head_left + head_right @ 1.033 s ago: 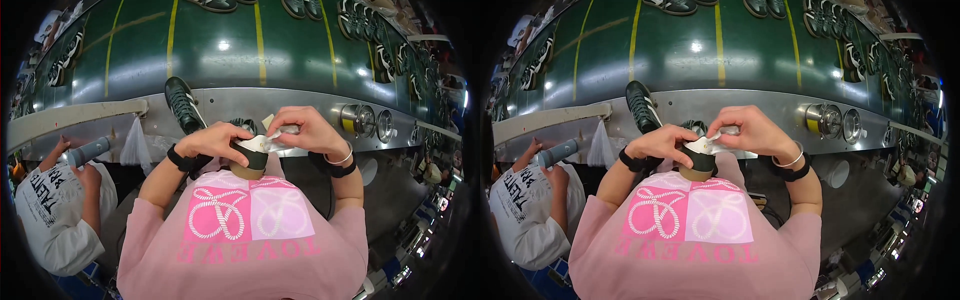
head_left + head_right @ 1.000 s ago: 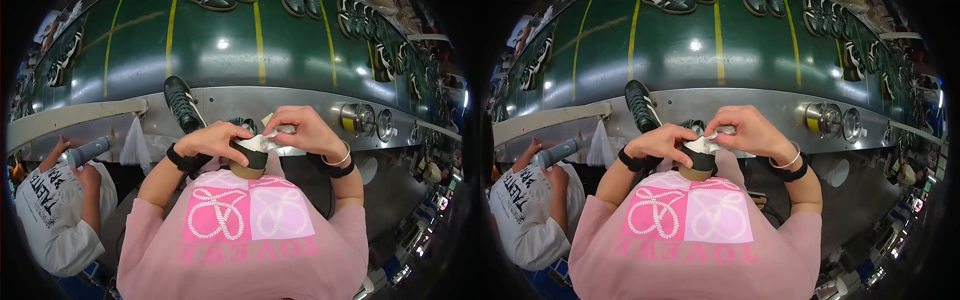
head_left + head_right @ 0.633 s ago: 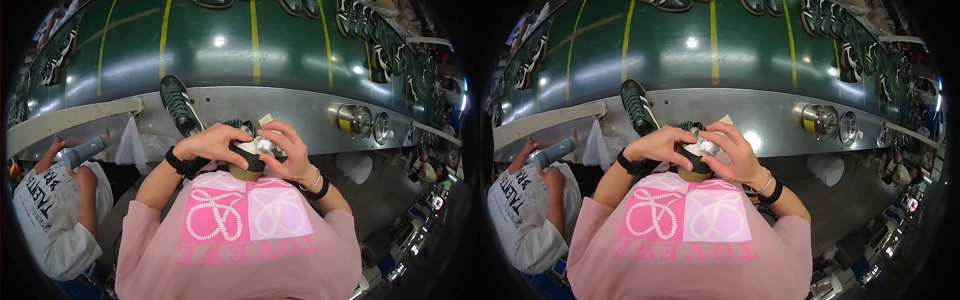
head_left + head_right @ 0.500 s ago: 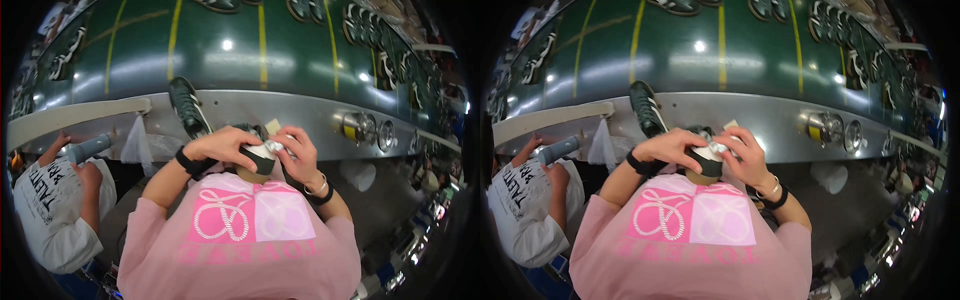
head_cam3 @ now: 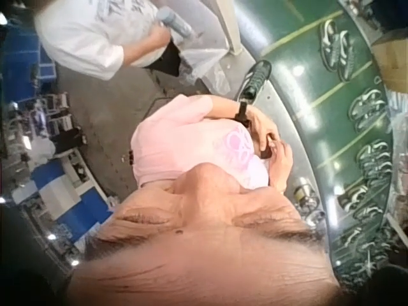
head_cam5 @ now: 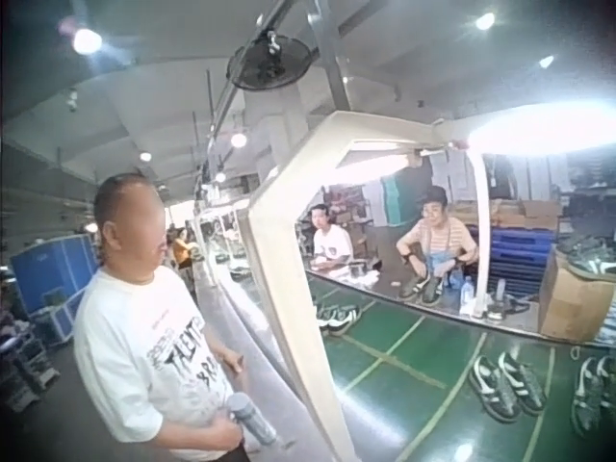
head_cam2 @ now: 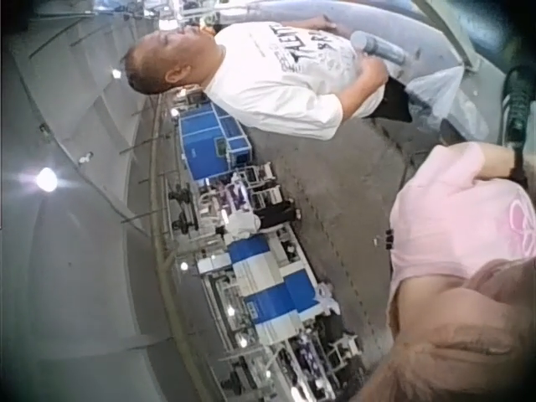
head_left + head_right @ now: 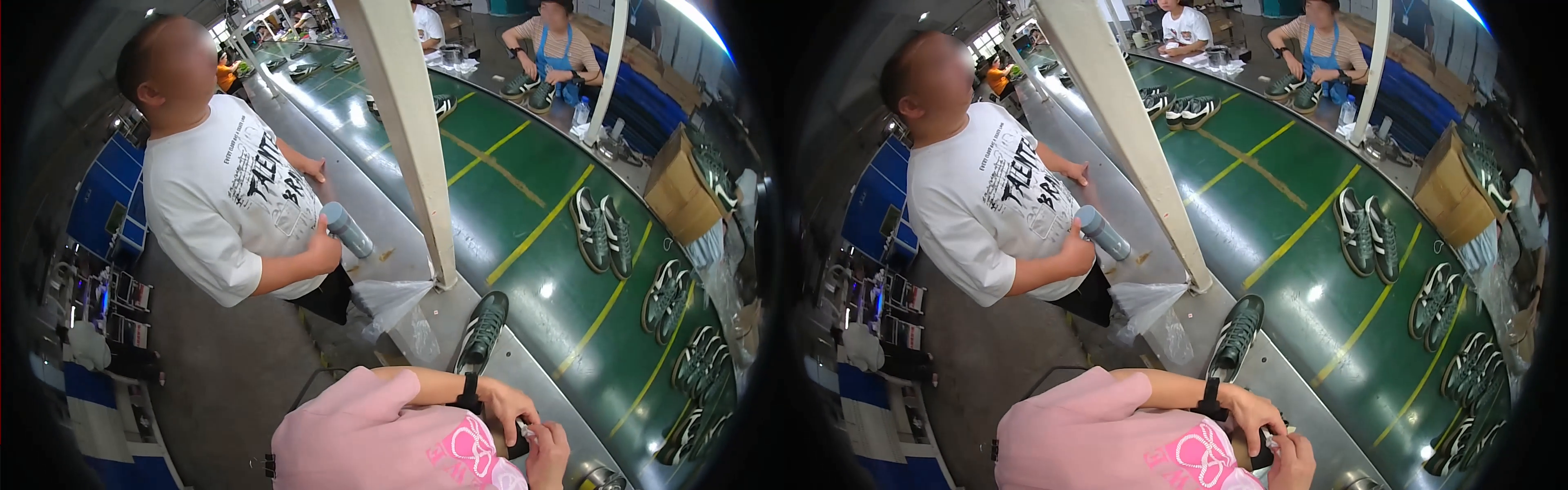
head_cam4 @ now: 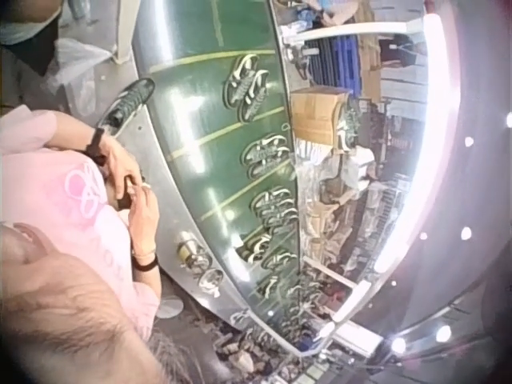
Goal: Inspecting and cleaning green sneakers on a factory conveyor belt.
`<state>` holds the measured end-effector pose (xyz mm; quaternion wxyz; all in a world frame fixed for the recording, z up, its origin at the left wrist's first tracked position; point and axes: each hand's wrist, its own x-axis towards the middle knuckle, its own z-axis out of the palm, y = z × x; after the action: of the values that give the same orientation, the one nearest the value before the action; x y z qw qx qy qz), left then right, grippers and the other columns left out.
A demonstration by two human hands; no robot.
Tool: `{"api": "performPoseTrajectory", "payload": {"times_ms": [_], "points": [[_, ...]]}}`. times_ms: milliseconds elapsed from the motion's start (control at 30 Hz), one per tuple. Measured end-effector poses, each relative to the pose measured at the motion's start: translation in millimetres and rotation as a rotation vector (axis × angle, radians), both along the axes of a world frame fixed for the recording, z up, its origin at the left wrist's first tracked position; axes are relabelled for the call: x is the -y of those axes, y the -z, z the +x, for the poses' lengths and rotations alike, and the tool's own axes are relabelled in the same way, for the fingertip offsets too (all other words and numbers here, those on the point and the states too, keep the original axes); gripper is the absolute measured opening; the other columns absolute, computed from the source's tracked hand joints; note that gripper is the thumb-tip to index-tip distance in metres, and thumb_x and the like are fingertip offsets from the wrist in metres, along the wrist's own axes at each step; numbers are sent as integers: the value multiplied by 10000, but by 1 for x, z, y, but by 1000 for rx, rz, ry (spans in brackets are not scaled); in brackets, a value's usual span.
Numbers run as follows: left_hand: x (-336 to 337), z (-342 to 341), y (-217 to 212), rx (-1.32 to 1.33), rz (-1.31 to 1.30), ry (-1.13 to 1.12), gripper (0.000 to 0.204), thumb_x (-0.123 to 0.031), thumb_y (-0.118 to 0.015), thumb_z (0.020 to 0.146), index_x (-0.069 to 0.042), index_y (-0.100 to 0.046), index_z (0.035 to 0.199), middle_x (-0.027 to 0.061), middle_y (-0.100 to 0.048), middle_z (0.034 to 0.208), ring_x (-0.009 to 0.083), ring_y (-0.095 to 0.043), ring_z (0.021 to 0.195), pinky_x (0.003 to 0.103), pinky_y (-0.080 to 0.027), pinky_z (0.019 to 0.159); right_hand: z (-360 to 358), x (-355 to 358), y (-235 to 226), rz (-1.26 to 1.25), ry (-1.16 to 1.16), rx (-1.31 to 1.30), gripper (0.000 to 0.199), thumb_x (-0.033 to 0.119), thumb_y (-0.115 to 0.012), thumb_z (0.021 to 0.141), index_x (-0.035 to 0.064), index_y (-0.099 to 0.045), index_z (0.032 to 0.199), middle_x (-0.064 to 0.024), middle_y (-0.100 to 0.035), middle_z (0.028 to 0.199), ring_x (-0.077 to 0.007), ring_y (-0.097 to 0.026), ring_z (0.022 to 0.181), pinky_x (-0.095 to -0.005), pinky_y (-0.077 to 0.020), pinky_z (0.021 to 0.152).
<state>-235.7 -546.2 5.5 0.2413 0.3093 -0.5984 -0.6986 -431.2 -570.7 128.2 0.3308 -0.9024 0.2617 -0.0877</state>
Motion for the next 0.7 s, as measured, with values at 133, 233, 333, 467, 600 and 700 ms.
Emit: {"api": "performPoseTrajectory", "payload": {"times_ms": [133,233,333,467,600,700], "points": [[6,5,1,41,-18,28,596,-351,-888,641,-85,-683,1133,82,-725,1024,215,-656,957,354,-477,840,7,10,1,59,-63,-11,195,45,-598,904,41,-662,1088,-204,-619,1070,-419,-596,957,-465,-488,820],[4,19,-17,68,-52,12,630,-312,-862,679,-100,-661,1237,82,-723,1090,212,-663,995,336,-486,876,2,11,-17,36,-58,-28,205,42,-611,893,41,-665,1090,-208,-621,1073,-414,-596,973,-466,-486,831],[6,24,-13,-33,-5,-4,651,-296,-849,702,-83,-643,1281,86,-720,1127,198,-662,1015,318,-486,898,-3,16,4,-33,-14,23,219,-4,-652,826,46,-666,1039,-176,-633,1020,-376,-620,935,-438,-508,800],[26,17,-18,142,4,153,716,-323,-847,720,-88,-603,1351,100,-707,1160,198,-654,1043,316,-483,912,3,19,24,-116,26,168,238,-32,-696,743,58,-688,963,-117,-654,953,-318,-653,866,-399,-541,742],[7,18,-14,7,37,85,790,-346,-844,744,-80,-535,1421,103,-665,1248,183,-620,1103,304,-471,938,-18,10,30,-92,53,207,251,-39,-696,743,70,-705,969,-99,-657,967,-298,-659,865,-380,-549,744],[0,17,-23,37,76,72,799,-348,-841,753,-62,-523,1428,97,-661,1249,166,-610,1099,290,-466,939,-29,-2,37,-75,112,261,258,-49,-699,760,80,-713,982,-98,-654,962,-291,-661,858,-372,-553,730]]}}
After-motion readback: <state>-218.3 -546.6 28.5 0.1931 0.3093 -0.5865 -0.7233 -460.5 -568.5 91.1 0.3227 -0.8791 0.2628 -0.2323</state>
